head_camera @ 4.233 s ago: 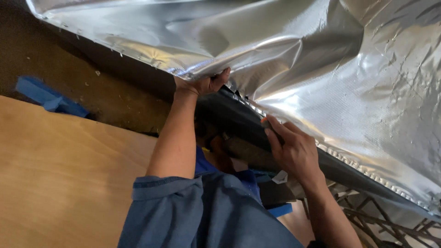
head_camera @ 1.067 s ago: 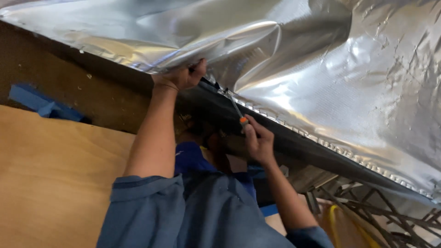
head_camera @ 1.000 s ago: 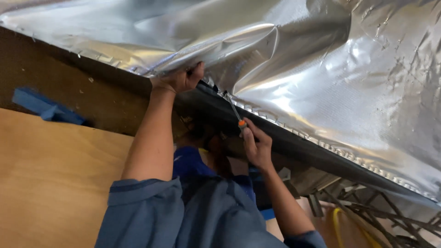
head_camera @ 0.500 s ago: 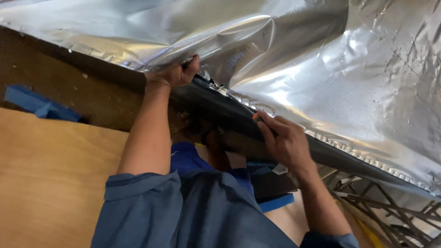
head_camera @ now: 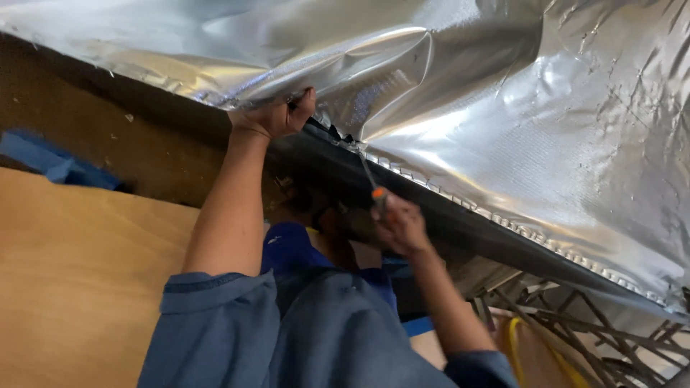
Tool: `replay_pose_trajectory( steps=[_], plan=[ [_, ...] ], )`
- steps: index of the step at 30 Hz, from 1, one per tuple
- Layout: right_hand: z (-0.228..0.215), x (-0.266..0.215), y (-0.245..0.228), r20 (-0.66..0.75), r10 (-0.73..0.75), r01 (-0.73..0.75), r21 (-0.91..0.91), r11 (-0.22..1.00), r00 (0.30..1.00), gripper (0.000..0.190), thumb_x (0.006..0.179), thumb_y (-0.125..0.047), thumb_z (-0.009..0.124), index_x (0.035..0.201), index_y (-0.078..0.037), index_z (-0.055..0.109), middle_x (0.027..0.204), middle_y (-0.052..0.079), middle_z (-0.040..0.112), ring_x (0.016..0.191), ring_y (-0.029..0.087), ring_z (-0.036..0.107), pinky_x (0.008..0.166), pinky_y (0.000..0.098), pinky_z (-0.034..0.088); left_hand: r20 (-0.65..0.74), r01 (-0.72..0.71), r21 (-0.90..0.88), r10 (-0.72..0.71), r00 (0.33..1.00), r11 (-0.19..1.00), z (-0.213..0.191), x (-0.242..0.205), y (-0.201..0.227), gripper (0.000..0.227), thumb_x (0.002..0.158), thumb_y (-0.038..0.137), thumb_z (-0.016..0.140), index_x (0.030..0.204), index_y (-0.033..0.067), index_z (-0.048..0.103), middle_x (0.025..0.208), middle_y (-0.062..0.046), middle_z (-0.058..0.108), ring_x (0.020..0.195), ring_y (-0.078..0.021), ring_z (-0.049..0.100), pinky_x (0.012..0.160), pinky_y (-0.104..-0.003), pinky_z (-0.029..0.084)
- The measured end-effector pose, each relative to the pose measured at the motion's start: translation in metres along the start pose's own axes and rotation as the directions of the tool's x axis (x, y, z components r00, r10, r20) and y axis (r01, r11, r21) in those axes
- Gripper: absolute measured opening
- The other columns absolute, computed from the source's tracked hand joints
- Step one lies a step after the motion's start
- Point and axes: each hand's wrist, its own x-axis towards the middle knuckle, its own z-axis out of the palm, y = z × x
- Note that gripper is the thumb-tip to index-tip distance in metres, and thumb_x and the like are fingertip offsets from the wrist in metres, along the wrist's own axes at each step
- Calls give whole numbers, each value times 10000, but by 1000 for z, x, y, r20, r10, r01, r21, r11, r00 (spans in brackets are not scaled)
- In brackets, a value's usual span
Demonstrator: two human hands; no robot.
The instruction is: Removing staples and fasteners from a furniture piece using a screwdriver to strip away the covering material.
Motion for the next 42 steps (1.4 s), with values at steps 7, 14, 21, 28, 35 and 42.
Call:
replay_pose_trajectory(
  steps=[7,14,21,28,35,42],
  plan=[
    [-13,76,141,119,63,-112,470,876,991,535,999,-474,552,978,45,679,646,152,578,369,164,443,335,235,313,249,344,71,-351,903,936,5,9,9,788,895,774,451,1305,126,633,1319,-282,588,1337,-338,474,1175,-477,296],
    [-19,16,60,-184,-442,289,-532,796,878,314,980,-317,620,867,-55,750,566,115,638,487,145,561,452,274,423,301,351,49,-349,888,935,-51,6,72,757,908,740,440,1302,121,626,1308,-286,580,1344,-325,457,1175,-472,284],
    [32,-26,-66,241,-821,436,-900,10,517,248,891,-336,751,965,-100,773,828,58,703,651,212,661,608,296,521,141,170,23,-172,975,985,-64,-1,69,619,929,667,519,1222,138,652,1201,-243,645,1280,-315,530,1126,-439,368],
    [12,-7,-61,-78,-348,128,-838,531,934,533,1053,-363,500,590,-152,658,451,57,559,440,216,525,509,321,420,-24,-34,9,35,999,999,-59,5,61,485,949,592,597,1142,155,679,1095,-201,711,1215,-305,603,1077,-407,453],
    [9,39,54,48,329,-329,266,906,943,622,1020,-490,486,685,26,578,502,98,404,389,164,330,353,256,257,-164,-152,141,174,971,978,-30,2,36,447,912,577,659,1070,165,730,1067,-171,739,1186,-267,636,1033,-353,498],
    [30,25,38,330,-140,-153,722,675,934,580,1005,-539,372,825,-39,605,622,49,462,479,191,430,482,325,324,-261,-262,248,325,909,933,4,-2,0,444,910,490,725,1096,88,758,1113,-224,709,1217,-281,599,1052,-377,470]
  ],
)
